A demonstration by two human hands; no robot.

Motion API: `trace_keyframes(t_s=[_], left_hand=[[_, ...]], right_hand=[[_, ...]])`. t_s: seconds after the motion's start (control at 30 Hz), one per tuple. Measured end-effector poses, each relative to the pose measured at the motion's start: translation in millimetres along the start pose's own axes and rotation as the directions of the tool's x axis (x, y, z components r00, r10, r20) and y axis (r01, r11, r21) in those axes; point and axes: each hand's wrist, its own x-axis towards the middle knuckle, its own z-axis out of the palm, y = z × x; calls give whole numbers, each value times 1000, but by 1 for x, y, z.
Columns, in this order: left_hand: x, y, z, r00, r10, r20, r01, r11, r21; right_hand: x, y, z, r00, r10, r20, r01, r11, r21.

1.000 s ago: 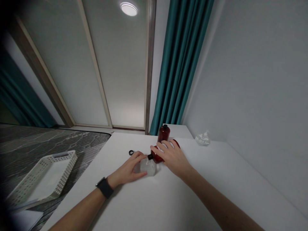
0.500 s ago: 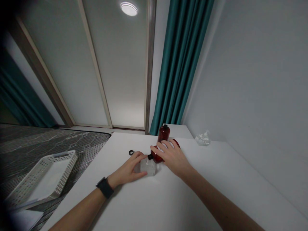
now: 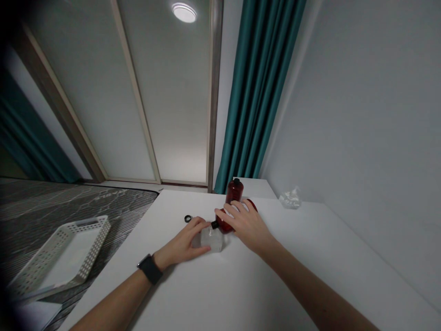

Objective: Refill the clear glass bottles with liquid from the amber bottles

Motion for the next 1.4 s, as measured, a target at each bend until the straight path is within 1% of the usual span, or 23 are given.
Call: trace_keyframes(t_s=[0.53,0.97,1.2,1.4], left_hand=[[0,0,0,1000,14,-14,-14,1000,-9],[-1,1,0,1000,-2,-5,2,1000,-7],[0,2,-1,1000,-1,-4,1,1000,-12],[0,1,0,1000,4,-6,-4,1000,-18]], right_hand=[[0,1,1,1000,-10,-7,10,1000,-9],[1,0,-1,1000,-13,-8,13,1000,-12],[1,0,-2,1000,-9,12,9,1000,0],[1,1,0,1000,-16,-8,16,1000,-4]])
